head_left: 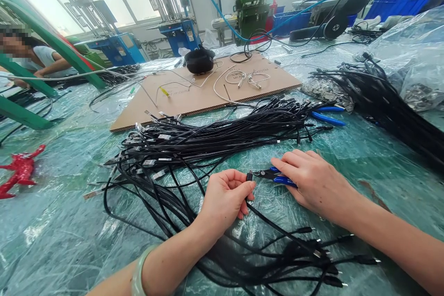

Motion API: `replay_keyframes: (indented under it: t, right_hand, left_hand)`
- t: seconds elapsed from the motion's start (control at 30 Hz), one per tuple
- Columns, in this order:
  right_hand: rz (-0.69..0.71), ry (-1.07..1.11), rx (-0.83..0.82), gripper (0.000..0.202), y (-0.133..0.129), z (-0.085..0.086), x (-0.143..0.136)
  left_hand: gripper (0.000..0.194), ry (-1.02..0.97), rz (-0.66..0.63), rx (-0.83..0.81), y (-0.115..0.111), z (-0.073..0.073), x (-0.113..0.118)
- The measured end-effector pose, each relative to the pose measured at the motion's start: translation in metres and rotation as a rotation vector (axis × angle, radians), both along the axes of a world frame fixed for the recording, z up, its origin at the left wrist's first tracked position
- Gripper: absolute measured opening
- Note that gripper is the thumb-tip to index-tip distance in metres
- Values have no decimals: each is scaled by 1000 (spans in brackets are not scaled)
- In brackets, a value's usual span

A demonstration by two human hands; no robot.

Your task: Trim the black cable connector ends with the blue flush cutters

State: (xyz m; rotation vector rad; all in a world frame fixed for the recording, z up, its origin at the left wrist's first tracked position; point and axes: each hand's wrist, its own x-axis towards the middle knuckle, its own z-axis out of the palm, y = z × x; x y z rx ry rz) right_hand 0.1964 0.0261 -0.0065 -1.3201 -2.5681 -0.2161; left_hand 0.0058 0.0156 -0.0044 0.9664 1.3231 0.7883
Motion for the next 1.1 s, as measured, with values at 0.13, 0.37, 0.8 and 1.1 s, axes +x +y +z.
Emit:
replay_keyframes:
  t: [0.13,0.37,0.8,1.1]
  right_hand:
    - [4,6,5,23,0,-1,0]
    - [-6,3,-12,27,-1,1,-1]
    - [-22,-13,-58,29,-2,1,-4]
    - [-25,-29,-118,27,0,2,-5]
  left_hand:
    - [19,1,-1,1,0,0,0]
    - [17,15,-16,4,0,-2,0]
    - [16,34,-11,6,0,-1,1]
    - [15,37,-6,1,0,-1,1]
